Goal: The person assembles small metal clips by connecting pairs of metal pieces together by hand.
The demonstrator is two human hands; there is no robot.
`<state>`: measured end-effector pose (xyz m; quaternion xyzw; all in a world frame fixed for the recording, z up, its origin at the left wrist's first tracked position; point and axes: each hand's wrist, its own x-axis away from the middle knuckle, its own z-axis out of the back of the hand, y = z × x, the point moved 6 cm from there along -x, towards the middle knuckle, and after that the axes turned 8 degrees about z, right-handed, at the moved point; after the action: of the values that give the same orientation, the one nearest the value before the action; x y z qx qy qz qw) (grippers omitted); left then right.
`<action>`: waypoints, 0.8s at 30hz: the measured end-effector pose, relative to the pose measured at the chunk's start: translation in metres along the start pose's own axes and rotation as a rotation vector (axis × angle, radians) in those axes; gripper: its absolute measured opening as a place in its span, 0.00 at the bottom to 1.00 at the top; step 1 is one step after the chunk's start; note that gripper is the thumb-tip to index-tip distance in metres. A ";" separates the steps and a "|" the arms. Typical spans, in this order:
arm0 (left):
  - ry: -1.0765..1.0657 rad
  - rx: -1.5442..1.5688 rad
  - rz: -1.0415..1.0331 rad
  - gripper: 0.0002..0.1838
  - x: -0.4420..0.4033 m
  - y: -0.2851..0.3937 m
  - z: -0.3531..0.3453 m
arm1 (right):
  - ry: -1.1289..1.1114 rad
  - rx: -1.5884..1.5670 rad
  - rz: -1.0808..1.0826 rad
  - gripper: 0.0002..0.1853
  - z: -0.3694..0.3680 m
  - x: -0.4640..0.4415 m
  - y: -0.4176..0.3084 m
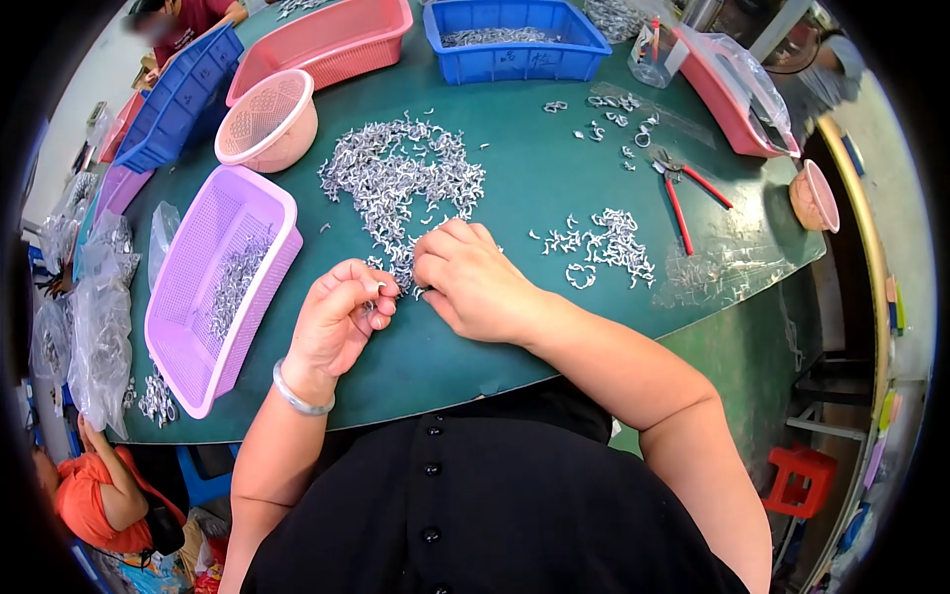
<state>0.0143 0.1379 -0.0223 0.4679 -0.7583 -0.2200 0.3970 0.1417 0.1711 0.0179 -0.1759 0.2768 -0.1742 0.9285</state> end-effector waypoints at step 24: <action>-0.046 -0.156 0.135 0.08 0.002 -0.010 -0.003 | 0.296 -0.867 -0.301 0.04 0.000 0.007 0.017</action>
<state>0.0215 0.1322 -0.0265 0.3782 -0.7776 -0.2618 0.4287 0.1513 0.1829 0.0076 -0.5581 0.4244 -0.1981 0.6849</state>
